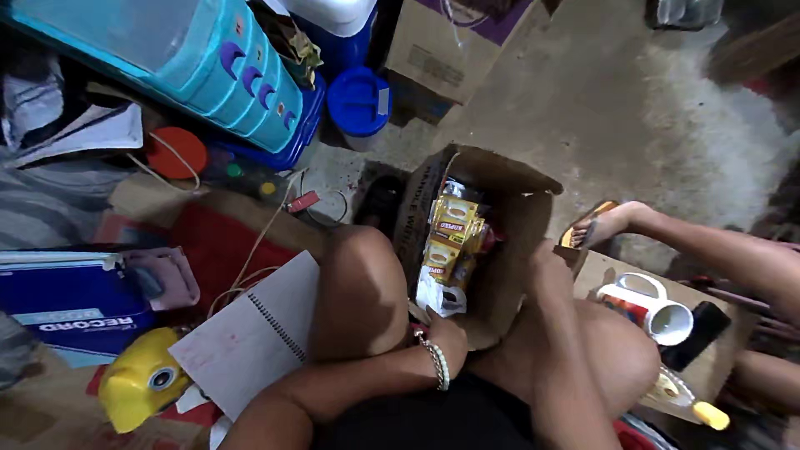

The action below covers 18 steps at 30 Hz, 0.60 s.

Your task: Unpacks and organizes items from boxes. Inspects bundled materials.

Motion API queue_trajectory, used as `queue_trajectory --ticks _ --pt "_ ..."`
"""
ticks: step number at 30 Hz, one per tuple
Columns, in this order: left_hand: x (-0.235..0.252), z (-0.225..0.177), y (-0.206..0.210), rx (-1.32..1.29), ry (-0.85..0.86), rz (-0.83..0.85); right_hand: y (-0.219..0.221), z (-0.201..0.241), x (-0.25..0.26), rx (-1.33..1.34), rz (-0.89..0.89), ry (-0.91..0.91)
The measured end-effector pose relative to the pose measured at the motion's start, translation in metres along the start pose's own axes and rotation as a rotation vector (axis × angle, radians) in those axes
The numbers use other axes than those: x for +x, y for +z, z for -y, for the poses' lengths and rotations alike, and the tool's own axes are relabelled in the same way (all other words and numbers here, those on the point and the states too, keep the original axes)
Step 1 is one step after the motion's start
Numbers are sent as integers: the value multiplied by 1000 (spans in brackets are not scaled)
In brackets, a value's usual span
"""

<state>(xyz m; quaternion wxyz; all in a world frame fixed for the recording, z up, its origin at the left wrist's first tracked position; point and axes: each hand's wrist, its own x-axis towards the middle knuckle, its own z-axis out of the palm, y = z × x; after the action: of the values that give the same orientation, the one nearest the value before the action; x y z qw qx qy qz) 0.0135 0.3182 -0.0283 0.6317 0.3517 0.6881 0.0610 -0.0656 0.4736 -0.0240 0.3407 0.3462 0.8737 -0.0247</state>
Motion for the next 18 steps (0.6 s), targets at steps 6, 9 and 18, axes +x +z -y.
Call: queue_trajectory --ticks 6,9,18 --pt "-9 -4 -1 23 -65 1 -11 -29 -5 51 110 23" --pt "-11 -3 0 89 -77 5 -6 -47 -1 100 132 36" --pt "-10 28 -16 -183 -171 -471 46 -21 -14 675 -142 -421"
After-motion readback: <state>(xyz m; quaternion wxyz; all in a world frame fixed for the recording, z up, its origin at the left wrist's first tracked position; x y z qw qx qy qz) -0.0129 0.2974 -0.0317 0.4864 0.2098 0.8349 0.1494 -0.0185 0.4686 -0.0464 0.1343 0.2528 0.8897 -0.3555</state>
